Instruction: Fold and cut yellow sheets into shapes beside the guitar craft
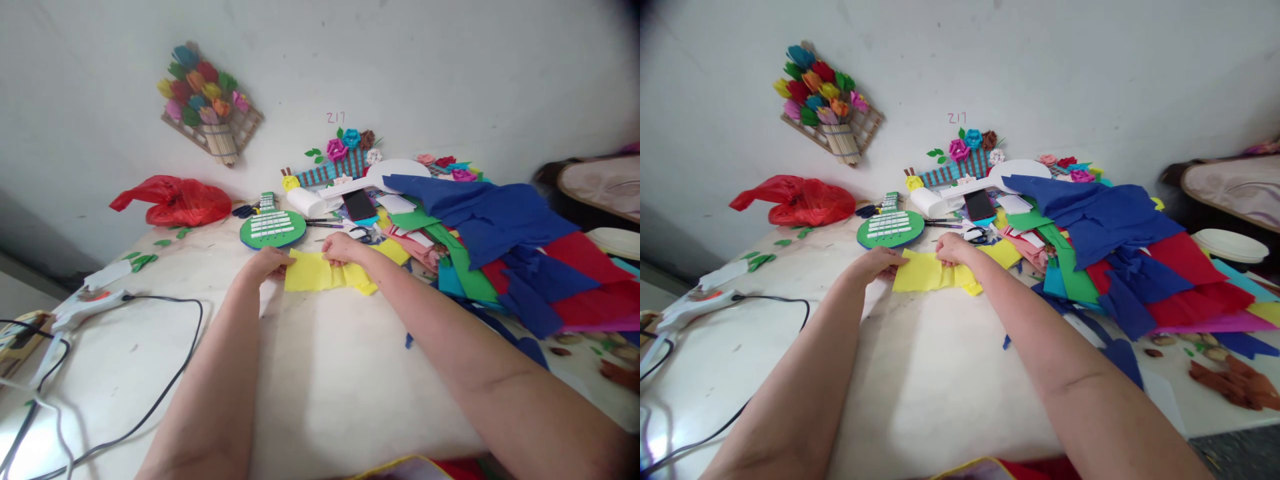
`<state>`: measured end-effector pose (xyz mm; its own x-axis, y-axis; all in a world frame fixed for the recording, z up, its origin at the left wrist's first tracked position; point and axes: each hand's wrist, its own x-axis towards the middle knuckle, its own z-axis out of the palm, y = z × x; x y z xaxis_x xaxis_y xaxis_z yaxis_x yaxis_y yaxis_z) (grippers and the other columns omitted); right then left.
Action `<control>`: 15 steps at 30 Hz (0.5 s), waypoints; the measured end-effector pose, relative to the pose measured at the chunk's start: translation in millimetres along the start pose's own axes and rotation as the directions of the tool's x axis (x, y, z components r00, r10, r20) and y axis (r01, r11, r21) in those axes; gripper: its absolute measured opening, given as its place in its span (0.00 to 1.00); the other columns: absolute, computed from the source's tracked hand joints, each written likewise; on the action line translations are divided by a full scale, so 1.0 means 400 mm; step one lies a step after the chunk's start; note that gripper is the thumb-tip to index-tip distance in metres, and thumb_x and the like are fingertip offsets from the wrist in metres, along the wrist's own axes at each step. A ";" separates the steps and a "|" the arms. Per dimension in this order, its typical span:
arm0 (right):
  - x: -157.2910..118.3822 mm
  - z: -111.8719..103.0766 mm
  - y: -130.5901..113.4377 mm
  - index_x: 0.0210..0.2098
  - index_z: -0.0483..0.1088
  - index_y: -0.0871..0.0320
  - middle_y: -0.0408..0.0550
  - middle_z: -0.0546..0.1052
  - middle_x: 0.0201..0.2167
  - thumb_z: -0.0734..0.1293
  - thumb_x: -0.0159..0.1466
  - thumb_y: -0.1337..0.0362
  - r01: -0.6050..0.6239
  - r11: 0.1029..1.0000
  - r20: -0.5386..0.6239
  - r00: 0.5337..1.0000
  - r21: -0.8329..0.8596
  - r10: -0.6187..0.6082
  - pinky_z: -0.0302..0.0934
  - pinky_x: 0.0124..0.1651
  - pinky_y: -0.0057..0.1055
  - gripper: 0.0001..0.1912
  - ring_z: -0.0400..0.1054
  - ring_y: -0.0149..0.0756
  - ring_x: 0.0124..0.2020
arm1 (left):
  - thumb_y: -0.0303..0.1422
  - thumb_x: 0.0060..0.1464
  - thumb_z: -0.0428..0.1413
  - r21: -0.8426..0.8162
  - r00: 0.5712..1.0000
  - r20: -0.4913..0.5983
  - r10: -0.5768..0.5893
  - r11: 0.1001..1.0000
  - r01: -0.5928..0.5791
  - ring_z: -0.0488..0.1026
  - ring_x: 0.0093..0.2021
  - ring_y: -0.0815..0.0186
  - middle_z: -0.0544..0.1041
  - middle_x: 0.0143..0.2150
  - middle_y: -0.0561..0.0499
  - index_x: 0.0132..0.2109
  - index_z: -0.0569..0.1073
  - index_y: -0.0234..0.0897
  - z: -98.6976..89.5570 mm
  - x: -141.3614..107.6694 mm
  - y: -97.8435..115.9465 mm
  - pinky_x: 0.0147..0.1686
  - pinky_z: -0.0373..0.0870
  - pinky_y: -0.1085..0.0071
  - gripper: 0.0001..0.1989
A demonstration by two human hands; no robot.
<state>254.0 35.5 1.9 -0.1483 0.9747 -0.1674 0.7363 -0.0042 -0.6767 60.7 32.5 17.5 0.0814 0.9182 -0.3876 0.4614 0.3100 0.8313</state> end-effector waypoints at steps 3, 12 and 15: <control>-0.001 -0.001 0.002 0.33 0.70 0.63 0.42 0.71 0.16 0.66 0.52 0.71 -0.003 1.000 -0.014 1.000 -0.015 0.003 0.58 0.18 0.21 0.08 0.62 0.25 0.13 | 0.31 0.31 0.65 -0.004 1.000 0.021 0.011 1.000 -0.011 0.66 0.18 0.72 0.68 0.16 0.54 0.26 0.68 0.32 0.000 -0.001 -0.001 0.20 0.66 0.76 0.15; -0.033 -0.012 -0.042 0.36 0.73 0.55 0.47 0.76 0.38 0.63 0.55 0.60 0.075 0.912 -0.286 0.937 -0.402 -0.203 0.60 0.43 0.30 0.11 0.69 0.38 0.42 | 0.31 0.30 0.66 -0.003 1.000 0.026 0.014 1.000 -0.014 0.67 0.19 0.71 0.69 0.17 0.55 0.27 0.67 0.33 0.002 -0.003 0.000 0.21 0.67 0.75 0.16; -0.040 0.027 -0.056 0.44 0.71 0.60 0.54 0.72 0.48 0.58 0.59 0.59 0.182 0.853 -0.218 0.921 -0.490 -0.322 0.55 0.52 0.33 0.18 0.63 0.42 0.51 | 0.31 0.30 0.66 -0.008 1.000 0.024 0.011 1.000 -0.010 0.68 0.19 0.70 0.69 0.17 0.54 0.26 0.67 0.33 0.003 -0.004 -0.001 0.22 0.68 0.74 0.16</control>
<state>232.6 17.7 12.1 -0.2300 0.9480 0.2200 0.9241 0.2836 -0.2562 61.5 30.8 17.2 0.1078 0.9152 -0.3884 0.4536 0.3024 0.8383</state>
